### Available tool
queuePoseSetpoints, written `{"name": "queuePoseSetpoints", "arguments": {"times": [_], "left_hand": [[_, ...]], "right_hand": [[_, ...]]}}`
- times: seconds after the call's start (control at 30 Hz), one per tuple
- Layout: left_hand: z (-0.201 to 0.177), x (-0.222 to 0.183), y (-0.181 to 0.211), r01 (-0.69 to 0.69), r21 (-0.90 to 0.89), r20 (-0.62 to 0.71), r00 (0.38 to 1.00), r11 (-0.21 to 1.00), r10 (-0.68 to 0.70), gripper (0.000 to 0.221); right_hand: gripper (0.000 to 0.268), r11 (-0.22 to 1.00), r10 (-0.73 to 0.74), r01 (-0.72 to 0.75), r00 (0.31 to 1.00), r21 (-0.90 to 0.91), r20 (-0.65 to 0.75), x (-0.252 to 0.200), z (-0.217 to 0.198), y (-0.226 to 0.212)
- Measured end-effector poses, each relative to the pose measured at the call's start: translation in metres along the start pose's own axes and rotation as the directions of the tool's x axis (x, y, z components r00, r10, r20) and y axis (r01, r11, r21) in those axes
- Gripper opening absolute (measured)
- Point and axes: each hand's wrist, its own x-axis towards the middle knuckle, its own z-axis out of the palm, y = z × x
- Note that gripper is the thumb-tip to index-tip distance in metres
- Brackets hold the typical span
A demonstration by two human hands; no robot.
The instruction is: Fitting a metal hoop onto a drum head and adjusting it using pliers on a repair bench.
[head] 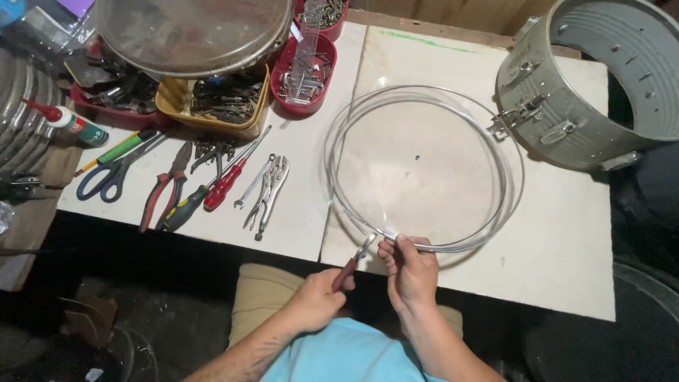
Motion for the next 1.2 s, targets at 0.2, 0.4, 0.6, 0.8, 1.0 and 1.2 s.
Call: {"name": "queuePoseSetpoints", "arguments": {"times": [0.2, 0.4, 0.6, 0.8, 1.0, 1.2], "left_hand": [[-0.036, -0.021, -0.008, 0.171, 0.002, -0.021, 0.985, 0.985, -0.171, 0.022], [-0.062, -0.011, -0.006, 0.188, 0.199, -0.358, 0.928, 0.962, -0.108, 0.025], [-0.059, 0.046, -0.032, 0.060, 0.400, -0.586, 0.784, 0.915, 0.205, 0.039], [-0.064, 0.074, -0.019, 0.138, 0.503, -0.719, 0.615, 0.853, 0.324, 0.058], [-0.075, 0.073, -0.008, -0.130, 0.595, -0.667, 0.471, 0.793, 0.577, 0.035], [-0.056, 0.055, 0.032, -0.049, 0.362, -0.390, 0.899, 0.931, 0.199, 0.038]], "right_hand": [[0.015, 0.991, 0.127, -0.130, 0.989, -0.037, -0.072, 0.010, -0.011, 0.022], [0.017, 0.951, 0.292, -0.295, 0.955, -0.095, -0.047, -0.010, -0.012, -0.006], [0.025, 0.917, 0.371, -0.369, 0.928, -0.155, -0.011, -0.019, -0.057, -0.011], [0.026, 0.910, 0.364, -0.380, 0.924, -0.168, -0.120, -0.035, -0.079, -0.028], [0.029, 0.934, 0.297, -0.309, 0.951, -0.180, -0.091, -0.028, -0.096, -0.038], [0.031, 0.897, 0.379, -0.390, 0.921, -0.208, -0.092, -0.034, -0.069, -0.036]]}}
